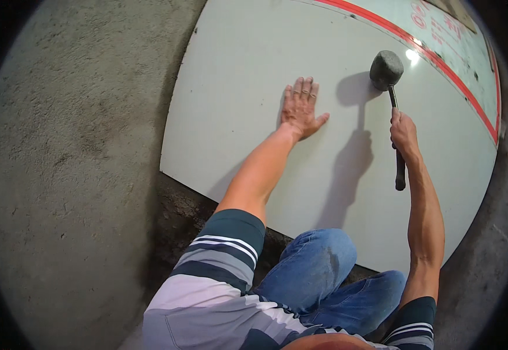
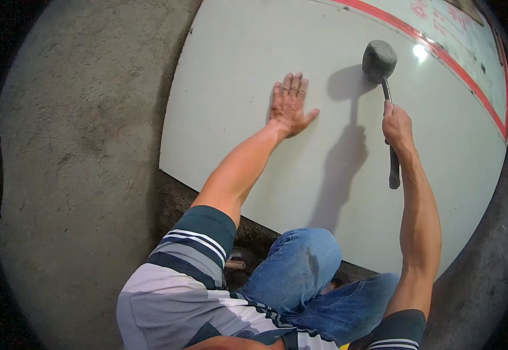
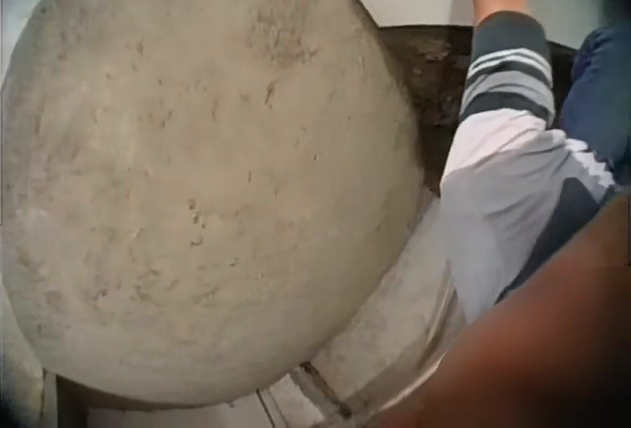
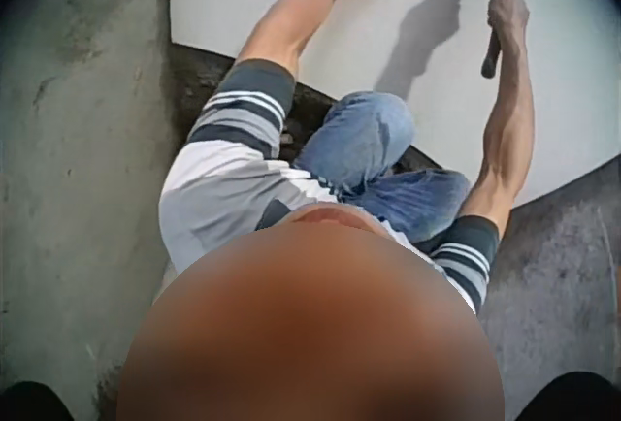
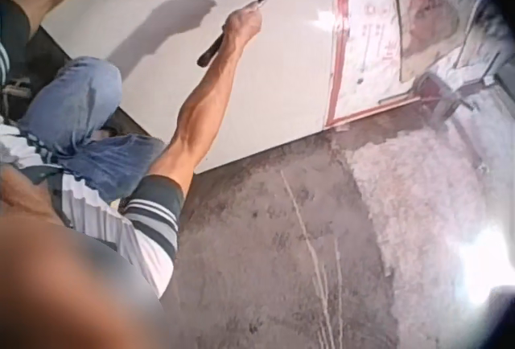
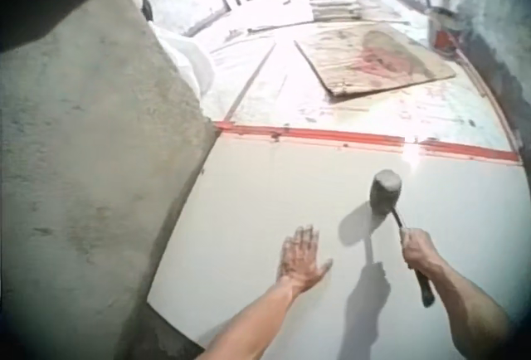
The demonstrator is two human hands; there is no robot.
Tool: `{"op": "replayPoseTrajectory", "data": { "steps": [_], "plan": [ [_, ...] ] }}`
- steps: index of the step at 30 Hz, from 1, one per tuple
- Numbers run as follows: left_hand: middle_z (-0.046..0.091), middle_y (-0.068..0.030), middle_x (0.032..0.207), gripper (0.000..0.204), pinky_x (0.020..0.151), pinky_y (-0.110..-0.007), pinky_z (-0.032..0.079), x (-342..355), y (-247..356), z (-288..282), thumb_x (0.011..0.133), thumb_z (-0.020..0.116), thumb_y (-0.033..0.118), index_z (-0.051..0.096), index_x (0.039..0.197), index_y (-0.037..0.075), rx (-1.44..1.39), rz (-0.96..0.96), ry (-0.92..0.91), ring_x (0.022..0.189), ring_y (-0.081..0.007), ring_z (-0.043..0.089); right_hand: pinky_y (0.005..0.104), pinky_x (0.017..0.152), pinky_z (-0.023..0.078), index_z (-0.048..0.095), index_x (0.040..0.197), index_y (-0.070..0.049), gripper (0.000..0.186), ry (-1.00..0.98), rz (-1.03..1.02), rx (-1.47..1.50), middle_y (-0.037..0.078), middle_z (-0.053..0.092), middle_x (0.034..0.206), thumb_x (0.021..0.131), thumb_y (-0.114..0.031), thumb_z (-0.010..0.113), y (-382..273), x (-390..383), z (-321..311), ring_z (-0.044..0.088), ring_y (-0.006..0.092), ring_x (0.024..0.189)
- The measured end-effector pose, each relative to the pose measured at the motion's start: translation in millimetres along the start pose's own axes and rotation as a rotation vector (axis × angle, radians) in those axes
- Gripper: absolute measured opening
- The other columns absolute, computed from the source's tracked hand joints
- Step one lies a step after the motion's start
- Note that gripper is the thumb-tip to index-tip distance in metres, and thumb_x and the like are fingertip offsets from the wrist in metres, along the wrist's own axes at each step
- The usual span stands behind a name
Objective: Adjusting and leveling a large floor tile using a rubber mallet, level, and trowel.
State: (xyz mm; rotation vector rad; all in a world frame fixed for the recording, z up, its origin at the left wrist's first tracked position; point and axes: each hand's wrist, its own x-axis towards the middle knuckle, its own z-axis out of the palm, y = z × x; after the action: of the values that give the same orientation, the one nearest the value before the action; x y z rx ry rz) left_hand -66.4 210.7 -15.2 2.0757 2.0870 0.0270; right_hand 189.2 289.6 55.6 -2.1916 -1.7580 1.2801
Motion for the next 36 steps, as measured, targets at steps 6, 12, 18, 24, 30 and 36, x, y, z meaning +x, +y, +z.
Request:
{"op": "replayPoseTrajectory", "data": {
  "steps": [6,12,18,24,30,36],
  "plan": [
    [0.01,-0.0105,0.149,0.082,0.11,-0.047,0.003,-3.2,-9.1,-4.0,0.083,0.038,0.057,0.013,0.142,0.006,-0.054,0.019,-0.029,0.138,-0.0274,0.005,0.0477,0.07,0.041,0.05,0.08,0.003,0.045,-0.079,-0.019,-0.063,0.024,0.056,0.075,0.095,-0.036,0.032,-54.9,9.4,25.3,0.052,0.0441,0.075],
    [0.012,-0.0119,0.148,0.084,0.11,-0.047,0.004,-3.1,-15.8,-4.8,0.081,0.042,0.057,0.014,0.142,0.006,-0.079,0.015,-0.055,0.138,-0.0285,0.006,0.0457,0.069,0.045,0.054,0.08,0.003,0.049,-0.195,-0.101,-0.112,0.026,0.058,0.077,0.095,-0.038,0.031,-102.0,19.7,53.3,0.056,0.0427,0.074],
    [0.015,-0.0123,0.147,0.086,0.109,-0.05,0.006,0.3,-13.6,-8.2,0.078,0.049,0.056,0.019,0.14,0.005,-0.106,0.036,-0.007,0.137,-0.0295,0.008,0.0452,0.061,0.048,0.055,0.08,0.006,0.051,0.118,-0.562,-0.211,0.026,0.057,0.072,0.095,-0.037,0.032,-110.2,37.4,80.7,0.059,0.0387,0.064],
    [0.015,-0.0119,0.146,0.086,0.109,-0.05,0.007,-2.0,-15.0,-8.8,0.076,0.05,0.055,0.021,0.139,0.006,-0.139,0.027,-0.025,0.136,-0.0298,0.009,0.0436,0.058,0.049,0.056,0.079,0.009,0.054,-0.179,-0.283,-0.155,0.026,0.058,0.067,0.095,-0.037,0.033,-145.2,29.3,84.3,0.06,0.037,0.058],
    [0.013,-0.0113,0.147,0.082,0.109,-0.049,0.006,-2.6,-15.9,-17.6,0.08,0.045,0.056,0.02,0.14,0.006,-0.153,0.024,-0.083,0.137,-0.0293,0.007,0.0429,0.057,0.049,0.057,0.078,0.008,0.054,-0.212,-0.307,-0.157,0.028,0.057,0.068,0.095,-0.036,0.031,-146.9,30.7,86.8,0.06,0.0371,0.058],
    [0.014,-0.0105,0.147,0.082,0.109,-0.049,0.006,-2.9,-14.4,-14.5,0.081,0.043,0.057,0.021,0.14,0.006,-0.123,0.022,-0.084,0.137,-0.0283,0.008,0.0452,0.061,0.048,0.057,0.08,0.005,0.051,-0.116,-0.397,-0.163,0.026,0.059,0.07,0.094,-0.037,0.032,-135.6,20.5,73.5,0.058,0.0411,0.063]
  ]
}}
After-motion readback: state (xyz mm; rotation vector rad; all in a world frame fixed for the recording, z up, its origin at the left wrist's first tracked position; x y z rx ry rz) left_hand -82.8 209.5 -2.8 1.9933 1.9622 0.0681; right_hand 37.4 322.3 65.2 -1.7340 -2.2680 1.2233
